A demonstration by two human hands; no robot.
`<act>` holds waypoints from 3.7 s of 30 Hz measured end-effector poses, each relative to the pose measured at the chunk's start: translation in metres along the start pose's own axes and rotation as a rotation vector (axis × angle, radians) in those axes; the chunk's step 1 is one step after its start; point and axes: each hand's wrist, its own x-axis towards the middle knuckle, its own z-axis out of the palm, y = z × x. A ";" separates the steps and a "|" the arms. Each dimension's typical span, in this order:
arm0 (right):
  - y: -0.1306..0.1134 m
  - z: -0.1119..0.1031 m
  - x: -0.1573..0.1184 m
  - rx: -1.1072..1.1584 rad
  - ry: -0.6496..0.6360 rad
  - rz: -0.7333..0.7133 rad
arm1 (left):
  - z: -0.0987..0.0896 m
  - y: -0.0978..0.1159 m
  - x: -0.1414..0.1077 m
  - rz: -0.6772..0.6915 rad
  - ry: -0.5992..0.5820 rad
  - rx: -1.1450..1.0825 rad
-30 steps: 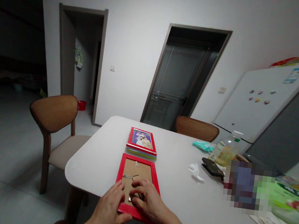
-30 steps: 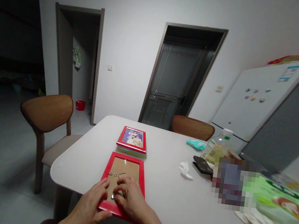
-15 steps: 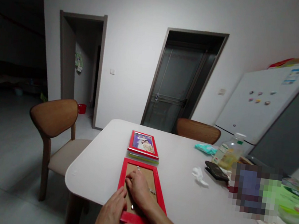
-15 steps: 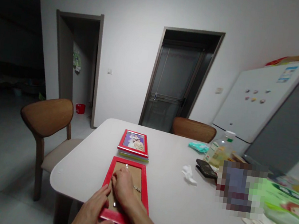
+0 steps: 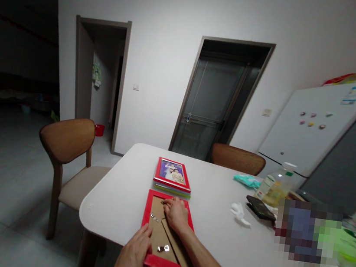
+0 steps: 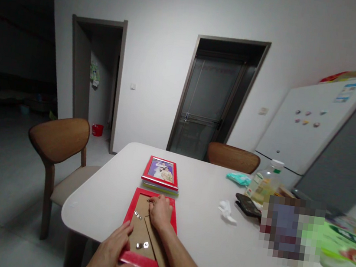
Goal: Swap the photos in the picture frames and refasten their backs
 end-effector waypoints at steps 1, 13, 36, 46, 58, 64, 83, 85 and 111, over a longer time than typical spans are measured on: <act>-0.001 -0.003 -0.001 0.004 -0.006 -0.008 | 0.000 0.000 0.000 0.005 -0.003 0.001; 0.015 -0.044 -0.073 0.059 -0.160 -0.109 | -0.003 0.006 0.003 -0.114 0.021 -0.064; 0.034 -0.057 -0.050 0.074 0.000 0.069 | -0.067 -0.055 0.017 -0.588 0.513 -0.922; 0.057 -0.041 -0.043 0.233 -0.128 0.291 | -0.083 -0.094 0.012 -0.634 0.503 -0.484; 0.005 -0.081 -0.059 1.302 -0.100 0.418 | -0.007 0.059 0.038 -0.012 0.163 -0.210; 0.019 -0.074 -0.056 1.302 -0.110 0.363 | -0.028 0.064 0.043 0.105 0.321 -0.109; 0.069 -0.042 -0.056 0.125 -0.055 0.252 | -0.031 -0.034 -0.017 -0.140 0.342 0.135; 0.068 -0.044 -0.055 0.075 -0.028 0.222 | -0.027 -0.027 -0.017 -0.045 0.249 0.166; -0.046 -0.028 -0.064 1.593 -0.196 0.406 | -0.073 -0.009 0.026 -0.129 0.583 -0.050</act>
